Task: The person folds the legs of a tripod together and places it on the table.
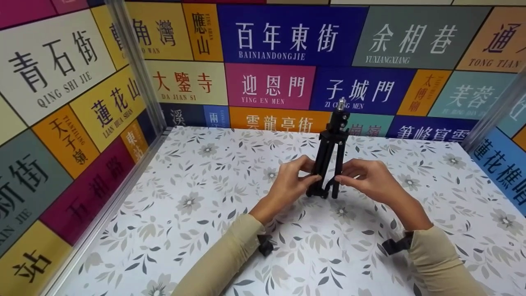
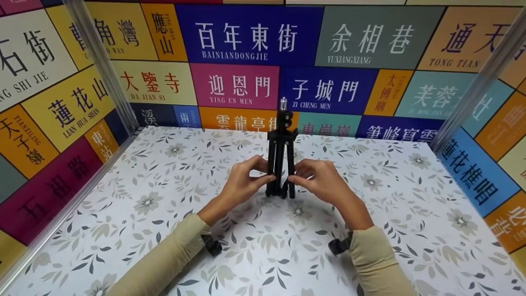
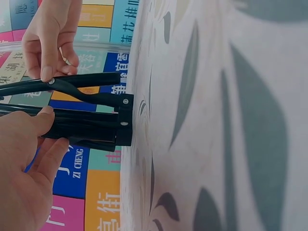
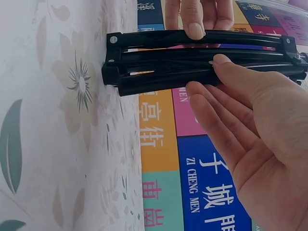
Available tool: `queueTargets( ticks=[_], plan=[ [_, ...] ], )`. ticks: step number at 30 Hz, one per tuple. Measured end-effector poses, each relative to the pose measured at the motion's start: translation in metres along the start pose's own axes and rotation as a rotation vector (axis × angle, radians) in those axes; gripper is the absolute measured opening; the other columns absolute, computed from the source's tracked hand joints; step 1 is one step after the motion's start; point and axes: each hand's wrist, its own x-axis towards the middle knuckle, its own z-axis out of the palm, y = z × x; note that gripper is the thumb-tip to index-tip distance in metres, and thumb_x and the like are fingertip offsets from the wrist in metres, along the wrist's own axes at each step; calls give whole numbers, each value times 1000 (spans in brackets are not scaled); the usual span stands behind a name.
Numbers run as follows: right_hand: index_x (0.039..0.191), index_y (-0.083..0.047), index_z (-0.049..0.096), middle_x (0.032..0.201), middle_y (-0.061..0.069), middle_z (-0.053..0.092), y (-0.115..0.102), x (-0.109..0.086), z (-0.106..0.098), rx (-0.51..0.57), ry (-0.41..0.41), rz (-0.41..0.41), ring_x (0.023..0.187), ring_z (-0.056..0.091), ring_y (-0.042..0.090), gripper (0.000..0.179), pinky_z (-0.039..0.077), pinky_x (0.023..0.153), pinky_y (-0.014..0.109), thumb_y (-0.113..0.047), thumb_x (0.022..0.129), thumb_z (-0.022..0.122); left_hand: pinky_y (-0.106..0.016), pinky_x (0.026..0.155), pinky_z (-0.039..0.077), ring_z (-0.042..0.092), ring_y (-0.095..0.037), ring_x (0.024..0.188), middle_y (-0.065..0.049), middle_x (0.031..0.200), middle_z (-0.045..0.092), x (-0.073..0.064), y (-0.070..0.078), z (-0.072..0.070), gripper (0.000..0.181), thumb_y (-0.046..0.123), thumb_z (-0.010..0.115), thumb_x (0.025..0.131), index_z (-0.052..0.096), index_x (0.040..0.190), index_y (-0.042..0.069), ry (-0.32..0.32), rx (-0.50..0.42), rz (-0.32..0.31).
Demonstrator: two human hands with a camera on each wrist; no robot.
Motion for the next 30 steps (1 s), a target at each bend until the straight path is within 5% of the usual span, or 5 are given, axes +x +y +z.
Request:
queueTargets(
  ticks=[30],
  plan=[
    [105,-17,73,86,-5,76,1,2,14,16,72,-21,71,73,5,21,61,62,21,-31,90,77,-14,83,59,71,-5,95,1,100,76,-1,0,0,20,13,78,88,67,104,12,4,-12,-18]
  ],
)
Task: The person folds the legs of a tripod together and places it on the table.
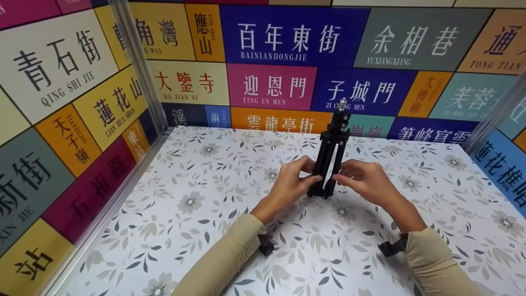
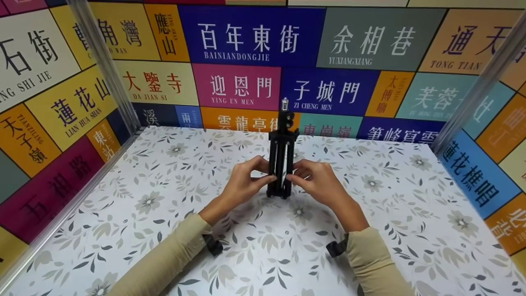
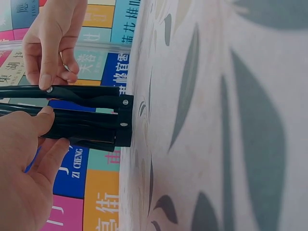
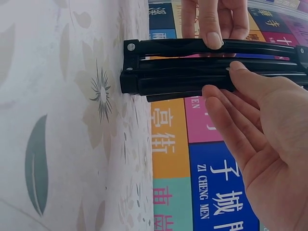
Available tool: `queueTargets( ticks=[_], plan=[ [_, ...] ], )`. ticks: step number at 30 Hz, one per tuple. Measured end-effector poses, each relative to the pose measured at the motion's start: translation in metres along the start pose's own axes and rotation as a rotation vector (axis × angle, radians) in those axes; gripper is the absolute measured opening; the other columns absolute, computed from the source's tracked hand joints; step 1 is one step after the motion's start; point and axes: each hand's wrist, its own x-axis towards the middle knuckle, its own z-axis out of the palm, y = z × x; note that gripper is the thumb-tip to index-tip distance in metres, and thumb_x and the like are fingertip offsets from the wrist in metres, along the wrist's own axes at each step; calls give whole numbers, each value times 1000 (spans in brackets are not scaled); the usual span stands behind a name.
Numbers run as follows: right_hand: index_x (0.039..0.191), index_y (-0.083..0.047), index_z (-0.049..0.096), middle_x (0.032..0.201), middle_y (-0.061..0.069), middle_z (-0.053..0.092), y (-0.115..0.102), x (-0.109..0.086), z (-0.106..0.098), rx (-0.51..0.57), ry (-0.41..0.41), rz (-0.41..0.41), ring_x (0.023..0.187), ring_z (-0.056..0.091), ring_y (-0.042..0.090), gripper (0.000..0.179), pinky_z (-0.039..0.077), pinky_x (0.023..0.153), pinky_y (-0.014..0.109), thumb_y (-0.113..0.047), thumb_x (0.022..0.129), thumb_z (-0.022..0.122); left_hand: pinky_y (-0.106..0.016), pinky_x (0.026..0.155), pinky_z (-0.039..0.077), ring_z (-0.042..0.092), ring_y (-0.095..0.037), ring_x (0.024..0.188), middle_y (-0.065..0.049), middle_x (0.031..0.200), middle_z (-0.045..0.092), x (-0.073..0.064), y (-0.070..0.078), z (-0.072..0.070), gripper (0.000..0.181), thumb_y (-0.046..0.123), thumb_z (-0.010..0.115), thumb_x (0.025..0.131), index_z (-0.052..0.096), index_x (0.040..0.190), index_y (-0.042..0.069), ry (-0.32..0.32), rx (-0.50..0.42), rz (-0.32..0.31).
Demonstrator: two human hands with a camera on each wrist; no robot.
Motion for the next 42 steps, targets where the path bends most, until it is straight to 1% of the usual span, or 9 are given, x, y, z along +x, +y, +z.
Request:
queueTargets(
  ticks=[7,12,16,21,25,28,34,39,42],
  plan=[
    [104,-15,73,85,-5,77,1,0,2,4,24,-7,70,73,5,21,61,61,20,-30,89,78,-13,82,58,71,-4,95,0,102,76,1,2,1,21,10,78,87,67,105,11,-3,-32,0],
    [103,-15,73,85,-4,77,1,1,4,9,43,-27,70,73,6,20,60,60,20,-28,89,78,-14,83,59,72,-7,96,-2,102,76,1,2,2,21,10,77,88,66,105,9,-4,-48,-1],
    [103,-15,73,86,-3,77,0,1,5,9,50,-34,71,74,6,20,60,61,20,-27,89,78,-14,82,59,72,-8,96,-2,102,76,1,2,2,21,11,77,88,66,105,9,-3,-40,3],
    [103,-14,73,88,-1,77,0,1,6,25,48,-32,73,74,8,19,61,63,21,-26,90,77,-13,82,58,72,-6,97,-1,103,77,2,2,2,21,12,77,88,67,107,10,-2,-35,5],
    [104,-12,73,88,2,77,1,2,7,36,50,-45,73,75,11,19,62,62,24,-23,90,77,-14,82,59,72,-4,95,2,101,77,2,0,1,21,15,78,88,68,107,13,5,10,20],
    [104,-13,74,88,1,77,1,2,6,15,52,-50,73,74,11,18,62,62,26,-23,90,77,-16,82,60,72,-4,95,4,100,77,2,0,1,21,17,78,89,68,107,15,6,43,35],
    [101,-22,74,89,-6,76,-2,1,5,-49,35,-35,78,72,6,15,62,63,26,-32,90,77,-21,83,61,72,-6,97,1,103,77,2,0,0,21,15,76,90,68,109,13,-7,28,27],
    [100,-23,74,89,-8,75,-5,0,5,-53,19,-42,78,72,6,14,62,63,24,-33,90,77,-23,85,62,72,-5,98,1,105,77,1,0,-1,21,14,75,90,69,110,13,-7,33,19],
    [98,-24,73,86,-9,75,-8,0,6,-42,7,-46,74,72,6,14,61,62,23,-33,89,77,-20,85,60,71,-4,100,0,107,77,0,-1,-2,22,13,74,91,69,112,13,-12,36,7]
  ],
)
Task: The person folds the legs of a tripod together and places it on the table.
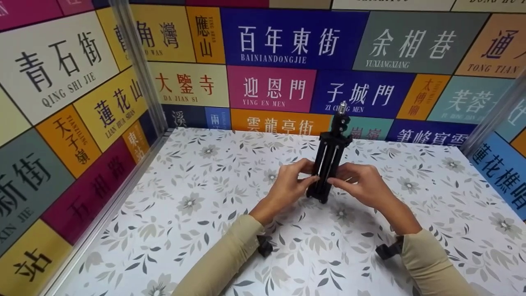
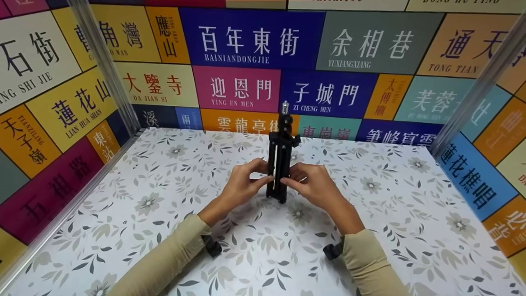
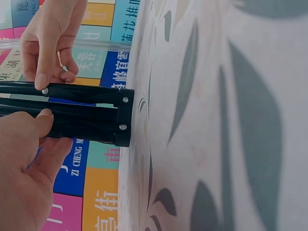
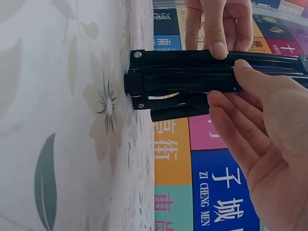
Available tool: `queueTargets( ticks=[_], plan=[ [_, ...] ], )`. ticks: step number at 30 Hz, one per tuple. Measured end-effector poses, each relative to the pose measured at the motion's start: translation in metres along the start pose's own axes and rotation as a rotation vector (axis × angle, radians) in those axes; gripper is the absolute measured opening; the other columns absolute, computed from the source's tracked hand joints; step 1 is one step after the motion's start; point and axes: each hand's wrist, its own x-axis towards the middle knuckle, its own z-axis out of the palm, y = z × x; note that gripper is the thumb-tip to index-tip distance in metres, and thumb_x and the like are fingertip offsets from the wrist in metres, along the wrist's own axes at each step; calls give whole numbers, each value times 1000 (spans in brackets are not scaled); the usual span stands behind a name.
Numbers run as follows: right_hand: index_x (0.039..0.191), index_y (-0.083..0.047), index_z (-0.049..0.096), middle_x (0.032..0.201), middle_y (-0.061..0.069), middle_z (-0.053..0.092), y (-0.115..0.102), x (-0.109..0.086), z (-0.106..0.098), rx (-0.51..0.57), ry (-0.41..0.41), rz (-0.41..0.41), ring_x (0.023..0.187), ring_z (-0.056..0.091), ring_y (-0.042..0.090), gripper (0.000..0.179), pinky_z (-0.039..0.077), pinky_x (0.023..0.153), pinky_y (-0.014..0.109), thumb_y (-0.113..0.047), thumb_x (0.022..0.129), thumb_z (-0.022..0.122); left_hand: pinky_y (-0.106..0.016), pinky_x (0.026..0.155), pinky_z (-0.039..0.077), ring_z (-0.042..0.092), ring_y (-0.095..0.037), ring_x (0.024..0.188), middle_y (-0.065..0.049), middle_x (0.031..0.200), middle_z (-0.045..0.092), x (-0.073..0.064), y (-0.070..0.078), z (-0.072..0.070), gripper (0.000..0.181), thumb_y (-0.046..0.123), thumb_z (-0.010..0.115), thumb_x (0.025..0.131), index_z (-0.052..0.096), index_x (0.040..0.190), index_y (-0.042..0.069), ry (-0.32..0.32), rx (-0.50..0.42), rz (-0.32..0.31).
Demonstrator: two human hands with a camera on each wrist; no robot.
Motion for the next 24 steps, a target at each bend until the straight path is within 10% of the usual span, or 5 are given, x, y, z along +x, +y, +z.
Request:
queueTargets(
  ticks=[24],
  plan=[
    [91,-17,76,79,-2,77,-16,1,10,127,-13,-69,66,74,8,12,59,55,20,-22,83,83,-22,93,57,67,-6,116,-6,126,71,-2,-3,2,29,7,64,98,65,127,11,-44,-53,-41]
  ],
)
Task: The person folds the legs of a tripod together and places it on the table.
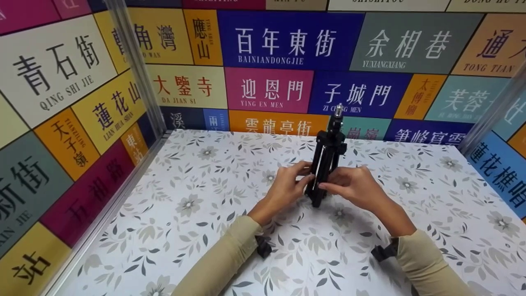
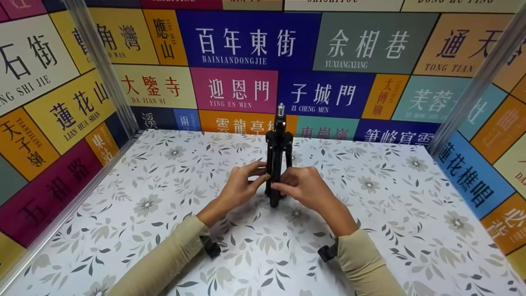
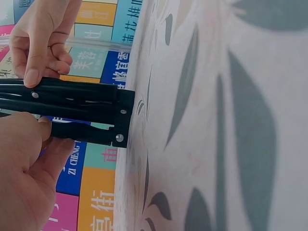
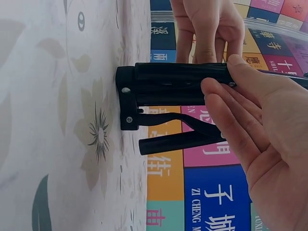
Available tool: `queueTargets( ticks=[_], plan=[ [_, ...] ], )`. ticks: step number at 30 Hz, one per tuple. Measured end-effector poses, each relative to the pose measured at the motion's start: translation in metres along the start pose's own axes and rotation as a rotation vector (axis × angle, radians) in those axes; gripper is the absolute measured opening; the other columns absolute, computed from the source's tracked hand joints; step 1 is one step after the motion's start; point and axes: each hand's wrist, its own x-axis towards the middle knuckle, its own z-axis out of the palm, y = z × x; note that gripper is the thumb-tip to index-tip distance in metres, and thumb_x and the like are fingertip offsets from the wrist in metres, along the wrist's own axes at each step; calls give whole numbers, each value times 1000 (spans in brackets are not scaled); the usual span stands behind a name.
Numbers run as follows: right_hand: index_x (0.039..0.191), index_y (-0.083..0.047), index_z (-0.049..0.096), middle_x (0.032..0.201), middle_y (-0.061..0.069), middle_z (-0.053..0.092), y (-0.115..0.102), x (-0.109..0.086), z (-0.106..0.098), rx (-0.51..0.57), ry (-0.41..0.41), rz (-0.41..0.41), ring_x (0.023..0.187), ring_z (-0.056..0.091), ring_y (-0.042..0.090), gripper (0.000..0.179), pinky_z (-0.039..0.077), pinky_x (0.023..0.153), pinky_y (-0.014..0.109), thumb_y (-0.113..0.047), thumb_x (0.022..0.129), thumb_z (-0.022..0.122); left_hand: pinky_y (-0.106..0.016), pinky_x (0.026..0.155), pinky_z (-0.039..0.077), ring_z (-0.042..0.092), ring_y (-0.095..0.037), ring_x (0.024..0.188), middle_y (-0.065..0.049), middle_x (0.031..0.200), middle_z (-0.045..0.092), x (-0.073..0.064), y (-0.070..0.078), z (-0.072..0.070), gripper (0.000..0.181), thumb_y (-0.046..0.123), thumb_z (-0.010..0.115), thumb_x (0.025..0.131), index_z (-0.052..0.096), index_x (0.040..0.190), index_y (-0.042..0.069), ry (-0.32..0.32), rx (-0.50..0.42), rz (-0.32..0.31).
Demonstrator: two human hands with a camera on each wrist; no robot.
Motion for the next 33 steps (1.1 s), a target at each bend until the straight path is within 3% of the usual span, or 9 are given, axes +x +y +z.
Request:
queueTargets(
  ticks=[8,14,18,23,28,33],
  plan=[
    [92,-21,76,82,-6,78,1,0,-3,9,-22,28,68,74,5,12,61,60,20,-29,85,81,-20,91,58,69,-6,112,-7,123,73,2,0,1,32,7,63,98,64,130,10,11,47,17],
    [97,-18,77,84,-6,78,3,-1,-14,7,-41,9,68,74,7,14,60,59,20,-25,86,81,-17,89,58,70,-5,108,-4,118,74,2,1,0,33,7,66,97,64,129,12,6,1,-3],
    [97,-17,77,82,-2,78,7,-3,-26,-7,20,10,67,74,9,9,59,57,20,-19,88,78,-18,87,59,70,-9,102,-3,112,72,2,-1,-2,34,7,71,93,64,126,13,46,-4,35],
    [97,-20,75,83,-1,77,15,-4,-36,-61,118,79,68,74,15,5,59,59,20,-20,92,74,-21,77,63,68,-13,86,-4,93,67,3,-2,-7,23,11,77,88,65,107,9,118,38,116],
    [104,-20,73,97,-3,77,25,-4,-33,-89,124,123,83,73,10,13,60,68,17,-27,92,74,-22,76,63,68,-5,86,4,94,70,1,-1,-7,12,24,72,94,67,101,15,39,-33,131],
    [113,-21,72,107,-3,76,30,-5,-28,-59,82,111,97,71,4,20,61,76,19,-27,93,73,-24,79,63,69,-5,89,6,96,71,-1,-1,-6,19,37,71,94,68,102,19,-12,-98,115]
  ],
)
